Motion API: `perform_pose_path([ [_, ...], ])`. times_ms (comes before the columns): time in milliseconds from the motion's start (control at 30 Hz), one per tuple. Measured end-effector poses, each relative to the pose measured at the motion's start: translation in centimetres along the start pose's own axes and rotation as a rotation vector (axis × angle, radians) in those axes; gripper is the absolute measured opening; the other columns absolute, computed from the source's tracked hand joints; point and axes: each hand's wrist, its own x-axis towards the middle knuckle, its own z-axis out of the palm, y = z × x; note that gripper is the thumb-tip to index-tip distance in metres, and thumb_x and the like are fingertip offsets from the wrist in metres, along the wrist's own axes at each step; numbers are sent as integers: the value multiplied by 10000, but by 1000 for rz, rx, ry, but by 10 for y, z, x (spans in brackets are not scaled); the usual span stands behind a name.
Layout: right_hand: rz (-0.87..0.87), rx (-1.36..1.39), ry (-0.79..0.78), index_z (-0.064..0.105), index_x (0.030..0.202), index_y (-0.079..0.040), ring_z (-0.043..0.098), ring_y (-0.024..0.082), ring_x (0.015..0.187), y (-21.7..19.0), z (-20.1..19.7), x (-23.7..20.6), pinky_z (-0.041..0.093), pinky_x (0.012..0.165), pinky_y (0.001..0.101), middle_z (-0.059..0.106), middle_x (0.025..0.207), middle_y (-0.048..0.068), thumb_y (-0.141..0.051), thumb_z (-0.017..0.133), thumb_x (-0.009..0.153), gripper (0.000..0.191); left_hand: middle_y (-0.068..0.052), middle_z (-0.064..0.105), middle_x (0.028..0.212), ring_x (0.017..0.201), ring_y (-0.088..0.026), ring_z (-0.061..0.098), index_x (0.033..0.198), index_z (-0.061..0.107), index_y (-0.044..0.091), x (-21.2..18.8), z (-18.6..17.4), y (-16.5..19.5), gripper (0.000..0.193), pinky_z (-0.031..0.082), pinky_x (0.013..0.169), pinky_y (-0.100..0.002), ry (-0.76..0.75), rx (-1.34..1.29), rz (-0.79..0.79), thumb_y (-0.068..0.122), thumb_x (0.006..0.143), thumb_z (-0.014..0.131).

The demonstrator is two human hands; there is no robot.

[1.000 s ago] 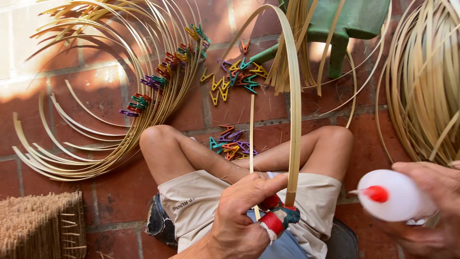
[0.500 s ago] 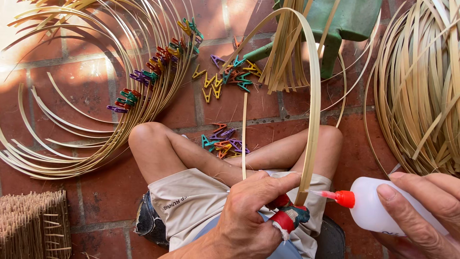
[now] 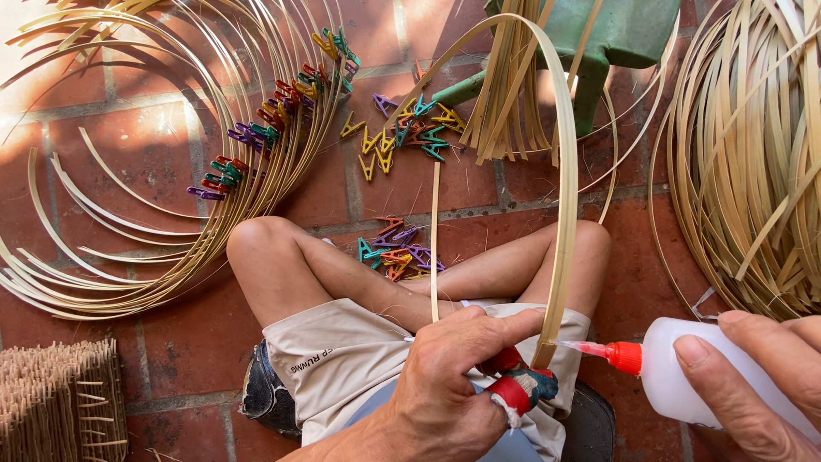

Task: The person sits on a tiled floor and assembles thin bamboo strips into circular shapes. They apply glue to the ends of the strips, overlap them to form a loop, and secure the joint with a small clothespin. The person repeats this process for multiple strips, placing the finished circles on the floor.

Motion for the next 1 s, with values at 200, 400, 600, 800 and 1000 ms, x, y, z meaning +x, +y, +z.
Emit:
perform_pose_path([
  [200, 68, 19, -10, 593, 1309, -162, 638, 299, 948, -11, -4, 7, 593, 835, 430, 633, 1202, 217, -188, 824, 695, 656, -62, 672, 812, 729, -190, 609, 1303, 700, 70, -1, 1, 0, 505, 494, 693, -328, -9, -10, -18, 9, 819, 832],
  [400, 48, 171, 10, 548, 1332, -78, 637, 317, 1046, 25, 11, 16, 569, 888, 437, 673, 1201, 192, -301, 883, 507, 918, -58, 689, 839, 759, -177, 629, 1301, 698, 77, -1, -3, -1, 502, 507, 708, -318, -9, -17, -24, 10, 824, 836],
  [600, 718, 593, 292, 515, 1466, 21, 648, 181, 1102, 64, 112, -50, 568, 1002, 329, 626, 1237, 134, -95, 821, 790, 751, -48, 687, 853, 760, -146, 617, 1272, 732, 83, -1, -16, -8, 469, 510, 711, -297, 14, -25, -129, 33, 822, 854],
  [800, 1089, 552, 621, 497, 1422, 57, 618, 259, 1249, 116, 276, -148, 533, 1134, 407, 584, 1364, 166, -134, 848, 891, 664, -17, 695, 875, 745, -101, 617, 1238, 750, 69, -2, -46, -6, 424, 524, 692, -259, 61, -99, -307, 47, 827, 850],
  [1000, 1208, 248, 626, 510, 1377, 74, 598, 304, 1235, 115, 368, -216, 504, 1109, 436, 592, 1319, 213, -97, 931, 895, 662, -93, 704, 1020, 917, -137, 640, 1286, 702, -54, -14, -71, -2, 468, 543, 831, -281, 203, -216, -318, -46, 831, 810],
])
